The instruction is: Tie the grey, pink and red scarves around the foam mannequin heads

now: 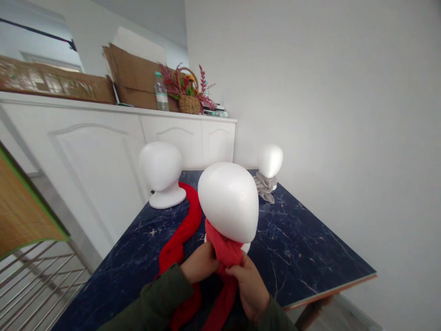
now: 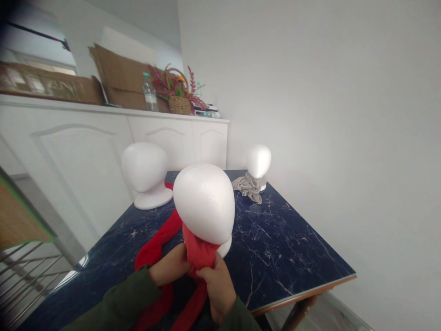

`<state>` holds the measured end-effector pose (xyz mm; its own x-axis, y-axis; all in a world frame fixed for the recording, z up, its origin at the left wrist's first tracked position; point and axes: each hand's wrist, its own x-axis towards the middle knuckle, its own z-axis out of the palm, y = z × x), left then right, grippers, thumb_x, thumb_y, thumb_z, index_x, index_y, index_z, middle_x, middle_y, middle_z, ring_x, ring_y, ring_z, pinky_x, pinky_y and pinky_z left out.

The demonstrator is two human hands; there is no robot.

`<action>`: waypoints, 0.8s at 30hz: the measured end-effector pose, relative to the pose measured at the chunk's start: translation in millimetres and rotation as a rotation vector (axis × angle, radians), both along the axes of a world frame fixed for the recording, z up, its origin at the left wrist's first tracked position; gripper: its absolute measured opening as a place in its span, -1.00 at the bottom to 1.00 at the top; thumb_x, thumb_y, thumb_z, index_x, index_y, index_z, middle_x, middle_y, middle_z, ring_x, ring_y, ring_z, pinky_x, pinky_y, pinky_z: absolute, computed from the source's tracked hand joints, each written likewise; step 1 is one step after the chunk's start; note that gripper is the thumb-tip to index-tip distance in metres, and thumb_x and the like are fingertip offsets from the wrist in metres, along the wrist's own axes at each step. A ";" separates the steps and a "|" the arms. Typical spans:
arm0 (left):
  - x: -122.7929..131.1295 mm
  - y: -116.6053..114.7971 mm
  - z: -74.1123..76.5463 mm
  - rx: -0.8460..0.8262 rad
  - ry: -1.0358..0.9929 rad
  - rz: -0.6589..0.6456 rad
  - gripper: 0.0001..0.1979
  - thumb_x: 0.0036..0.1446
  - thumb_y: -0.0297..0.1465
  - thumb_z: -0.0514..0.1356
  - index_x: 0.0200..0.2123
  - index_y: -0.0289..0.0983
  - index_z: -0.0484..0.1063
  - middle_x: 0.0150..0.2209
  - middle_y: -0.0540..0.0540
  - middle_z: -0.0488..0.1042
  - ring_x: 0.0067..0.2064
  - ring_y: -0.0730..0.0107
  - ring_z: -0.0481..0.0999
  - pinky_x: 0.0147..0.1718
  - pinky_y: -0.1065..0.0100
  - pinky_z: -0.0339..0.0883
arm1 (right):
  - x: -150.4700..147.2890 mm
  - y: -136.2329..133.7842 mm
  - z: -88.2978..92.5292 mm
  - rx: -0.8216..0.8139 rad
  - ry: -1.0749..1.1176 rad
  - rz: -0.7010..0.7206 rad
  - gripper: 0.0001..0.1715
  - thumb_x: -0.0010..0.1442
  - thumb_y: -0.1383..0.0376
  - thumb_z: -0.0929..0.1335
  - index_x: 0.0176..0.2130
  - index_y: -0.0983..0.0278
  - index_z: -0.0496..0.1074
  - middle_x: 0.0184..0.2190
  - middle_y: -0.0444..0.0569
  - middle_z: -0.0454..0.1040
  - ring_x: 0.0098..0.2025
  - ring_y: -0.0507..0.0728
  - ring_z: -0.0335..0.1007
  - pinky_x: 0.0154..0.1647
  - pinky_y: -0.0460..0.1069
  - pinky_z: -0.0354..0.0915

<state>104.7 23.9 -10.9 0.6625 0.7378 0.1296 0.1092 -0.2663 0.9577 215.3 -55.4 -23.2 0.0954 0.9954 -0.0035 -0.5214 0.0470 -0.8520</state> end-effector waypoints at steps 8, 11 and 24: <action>3.1 1.1 -5.8 0.069 -0.010 0.034 -0.71 -0.09 -0.51 0.07 -0.22 -0.34 0.38 -0.34 -0.12 0.47 -0.31 0.26 0.40 -0.35 0.36 0.25 | 10.9 5.1 -3.5 0.013 -0.056 0.002 -0.51 -0.17 0.50 0.23 -0.16 0.31 0.32 -0.31 -0.07 0.43 -0.30 0.06 0.30 -0.23 -0.04 0.19; 2.6 1.1 -5.7 0.066 -0.040 0.014 -0.73 -0.09 -0.50 0.08 -0.23 -0.34 0.38 -0.34 -0.11 0.47 -0.33 0.28 0.40 -0.35 0.37 0.26 | 13.1 4.0 -5.1 0.002 -0.115 0.018 -0.51 -0.18 0.51 0.22 -0.18 0.32 0.32 -0.29 -0.07 0.43 -0.29 0.06 0.30 -0.21 -0.04 0.18; 3.4 -5.8 3.3 0.287 0.006 0.195 -0.71 -0.08 -0.53 0.07 -0.22 -0.33 0.40 -0.28 -0.12 0.45 -0.35 0.34 0.39 -0.33 0.33 0.29 | 5.8 -2.4 9.1 0.014 -0.220 0.216 -0.60 -0.31 0.55 0.27 -0.36 0.32 0.39 -0.45 -0.15 0.38 -0.35 0.05 0.25 -0.25 -0.05 0.14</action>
<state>108.1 18.1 -7.6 0.5141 0.7845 0.3467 0.1895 -0.4982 0.8461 221.2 -57.7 -14.1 -0.1216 0.9926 0.0075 -0.3241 -0.0326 -0.9455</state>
